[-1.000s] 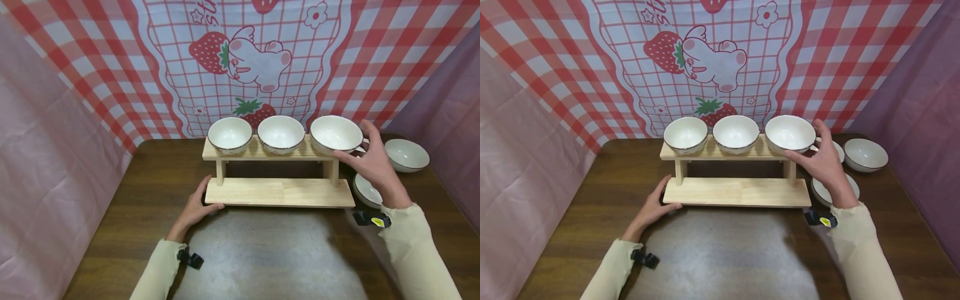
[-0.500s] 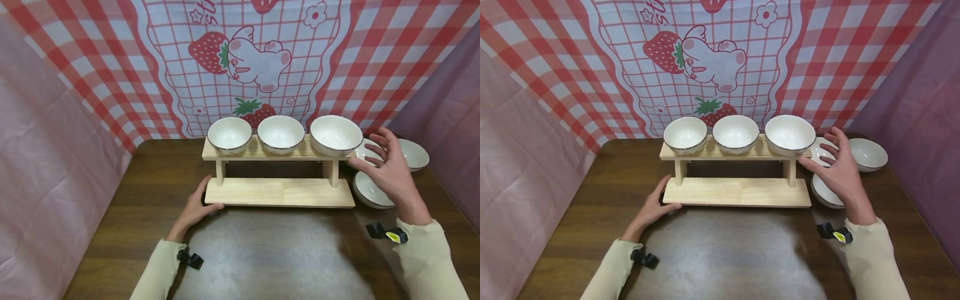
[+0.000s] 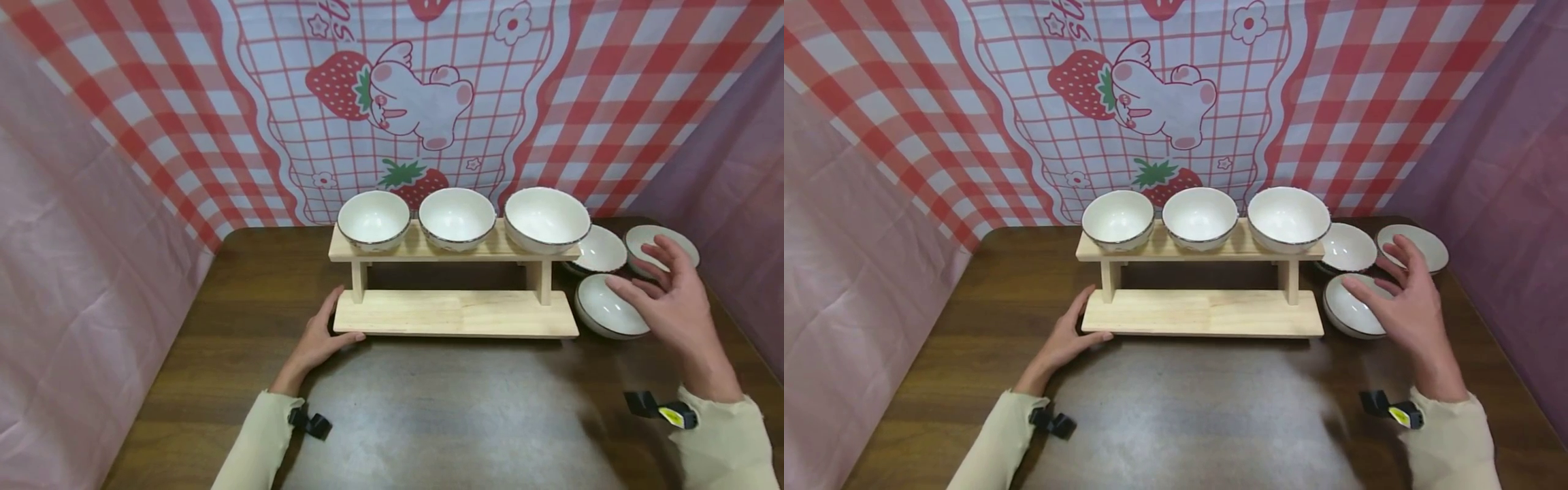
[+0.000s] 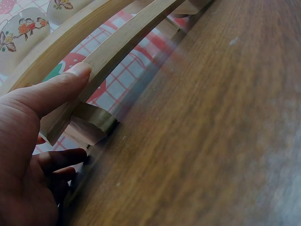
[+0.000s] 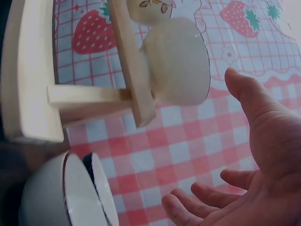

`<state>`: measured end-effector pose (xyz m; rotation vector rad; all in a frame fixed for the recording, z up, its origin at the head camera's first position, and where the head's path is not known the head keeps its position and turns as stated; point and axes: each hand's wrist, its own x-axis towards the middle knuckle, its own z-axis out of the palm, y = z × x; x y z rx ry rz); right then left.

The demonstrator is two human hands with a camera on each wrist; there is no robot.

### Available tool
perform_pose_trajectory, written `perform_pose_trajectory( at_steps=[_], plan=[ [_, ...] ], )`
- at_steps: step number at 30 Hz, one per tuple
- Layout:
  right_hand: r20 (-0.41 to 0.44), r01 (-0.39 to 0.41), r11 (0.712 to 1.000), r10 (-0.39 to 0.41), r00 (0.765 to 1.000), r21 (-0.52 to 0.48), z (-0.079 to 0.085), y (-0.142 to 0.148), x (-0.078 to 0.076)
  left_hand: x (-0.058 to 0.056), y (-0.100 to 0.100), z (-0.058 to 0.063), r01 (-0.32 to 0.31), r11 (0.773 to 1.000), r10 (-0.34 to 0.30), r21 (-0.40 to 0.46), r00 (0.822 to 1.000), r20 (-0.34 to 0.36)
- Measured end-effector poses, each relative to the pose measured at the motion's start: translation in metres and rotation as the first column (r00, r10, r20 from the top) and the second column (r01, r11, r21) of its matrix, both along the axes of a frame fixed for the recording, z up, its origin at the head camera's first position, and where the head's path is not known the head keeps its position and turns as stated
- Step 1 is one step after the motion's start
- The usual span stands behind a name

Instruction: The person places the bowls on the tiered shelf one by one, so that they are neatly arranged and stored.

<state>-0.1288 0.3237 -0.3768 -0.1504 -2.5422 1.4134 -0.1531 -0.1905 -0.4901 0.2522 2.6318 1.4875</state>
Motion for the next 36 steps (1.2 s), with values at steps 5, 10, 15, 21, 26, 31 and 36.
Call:
perform_pose_trajectory(
  at_steps=[5,10,15,21,26,31,36],
  plan=[
    [-0.008,0.016,1.000,-0.016,1.000,-0.005,-0.010,0.010,0.007,0.000,-0.001,-0.001,-0.001,1.000,0.001,0.001,1.000,-0.004],
    [0.000,0.037,0.998,-0.037,0.999,0.048,-0.021,0.020,0.014,0.002,-0.001,-0.001,-0.005,1.000,0.005,0.001,1.000,0.002],
    [0.036,0.100,0.987,-0.106,0.994,0.129,-0.034,0.026,0.018,0.003,-0.001,-0.001,-0.006,1.000,0.006,0.014,1.000,0.005],
    [0.098,0.098,0.974,-0.120,0.988,0.206,-0.044,0.033,0.021,0.002,-0.001,-0.001,-0.004,1.000,0.004,0.012,1.000,0.002],
    [0.089,0.081,0.966,-0.105,0.990,0.247,-0.054,0.040,0.024,0.000,-0.001,0.000,-0.002,1.000,0.002,0.003,1.000,0.012],
    [0.105,0.076,0.975,-0.100,0.989,0.211,-0.065,0.045,0.024,0.000,-0.001,0.001,-0.002,1.000,0.002,0.004,1.000,0.011],
    [0.171,0.071,0.984,-0.099,0.980,0.164,-0.072,0.046,0.025,0.001,-0.001,0.002,-0.005,1.000,0.005,0.015,1.000,0.004]
  ],
)
